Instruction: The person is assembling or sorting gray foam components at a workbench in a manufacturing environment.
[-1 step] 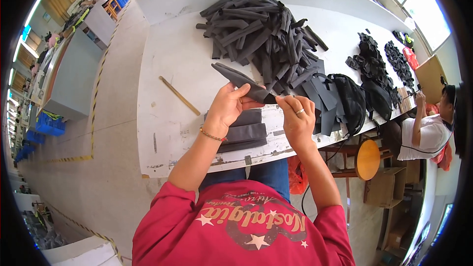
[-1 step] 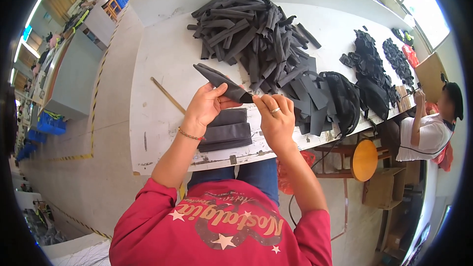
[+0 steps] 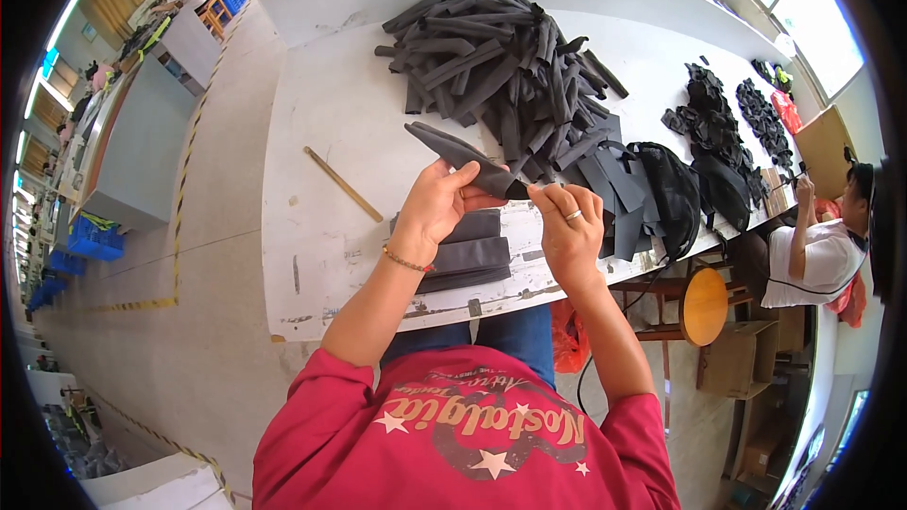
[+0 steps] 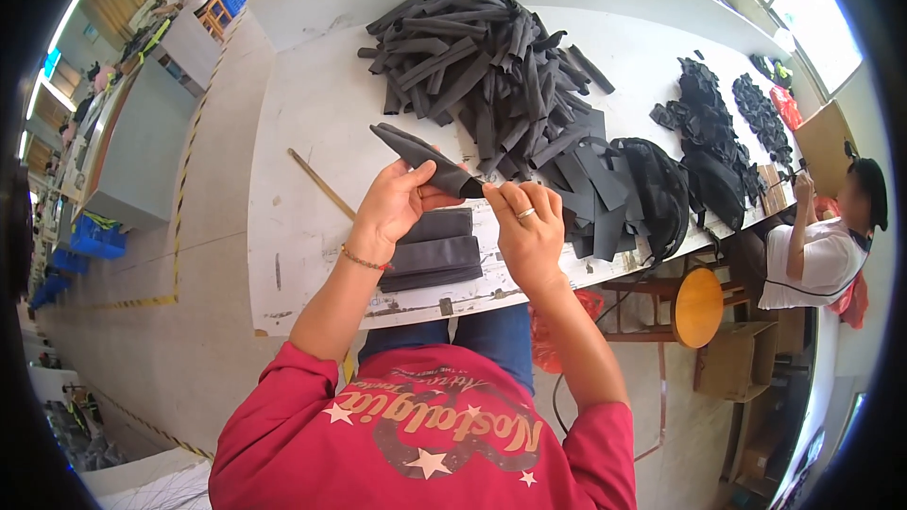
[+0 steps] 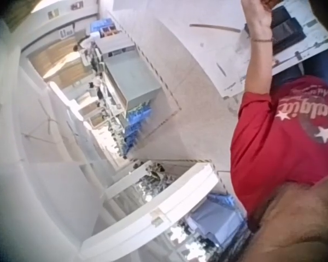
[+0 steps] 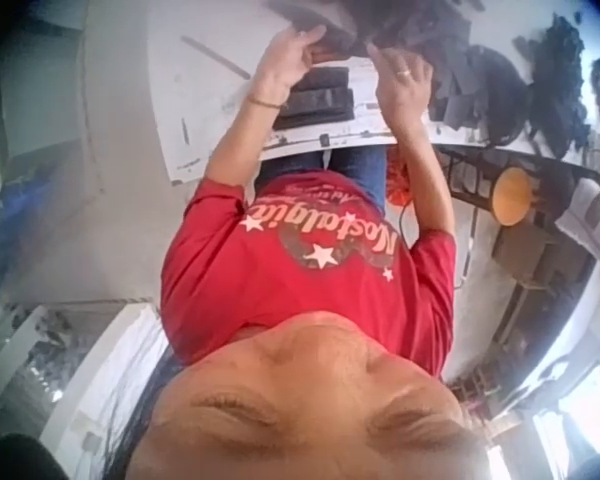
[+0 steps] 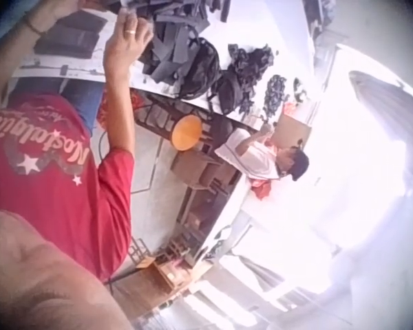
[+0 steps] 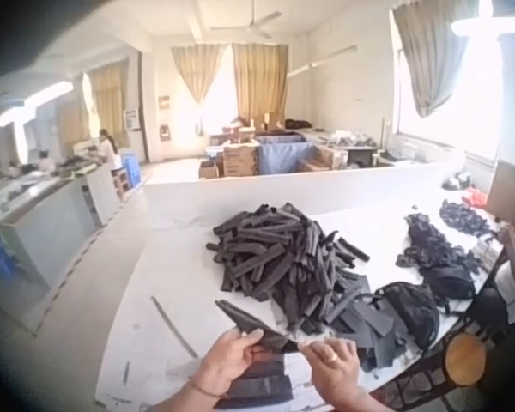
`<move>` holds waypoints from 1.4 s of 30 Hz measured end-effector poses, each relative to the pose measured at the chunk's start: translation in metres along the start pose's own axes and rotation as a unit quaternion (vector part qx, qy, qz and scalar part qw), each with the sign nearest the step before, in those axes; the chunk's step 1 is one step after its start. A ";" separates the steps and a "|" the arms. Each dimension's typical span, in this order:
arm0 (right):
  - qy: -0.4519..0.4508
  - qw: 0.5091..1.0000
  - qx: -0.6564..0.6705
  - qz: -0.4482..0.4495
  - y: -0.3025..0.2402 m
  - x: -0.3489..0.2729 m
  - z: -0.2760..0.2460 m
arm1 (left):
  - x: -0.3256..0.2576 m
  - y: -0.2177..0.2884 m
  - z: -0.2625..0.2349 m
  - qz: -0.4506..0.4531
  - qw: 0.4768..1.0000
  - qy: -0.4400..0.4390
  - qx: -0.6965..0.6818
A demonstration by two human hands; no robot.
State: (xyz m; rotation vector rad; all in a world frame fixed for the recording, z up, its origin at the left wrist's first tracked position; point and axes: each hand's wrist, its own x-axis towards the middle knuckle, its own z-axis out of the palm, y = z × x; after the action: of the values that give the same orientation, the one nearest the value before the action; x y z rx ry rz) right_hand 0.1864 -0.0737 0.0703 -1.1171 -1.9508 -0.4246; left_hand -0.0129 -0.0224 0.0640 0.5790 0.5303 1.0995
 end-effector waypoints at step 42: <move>-0.016 0.970 0.206 0.125 -0.053 -0.026 0.035 | -0.016 -0.050 0.020 0.151 0.988 -0.016 0.035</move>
State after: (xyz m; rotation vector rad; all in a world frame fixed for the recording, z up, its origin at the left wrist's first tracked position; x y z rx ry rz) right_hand 0.1320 -0.0956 0.0342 -1.0770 -1.7844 0.1328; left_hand 0.0278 -0.0577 0.0472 0.7548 0.4647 1.3587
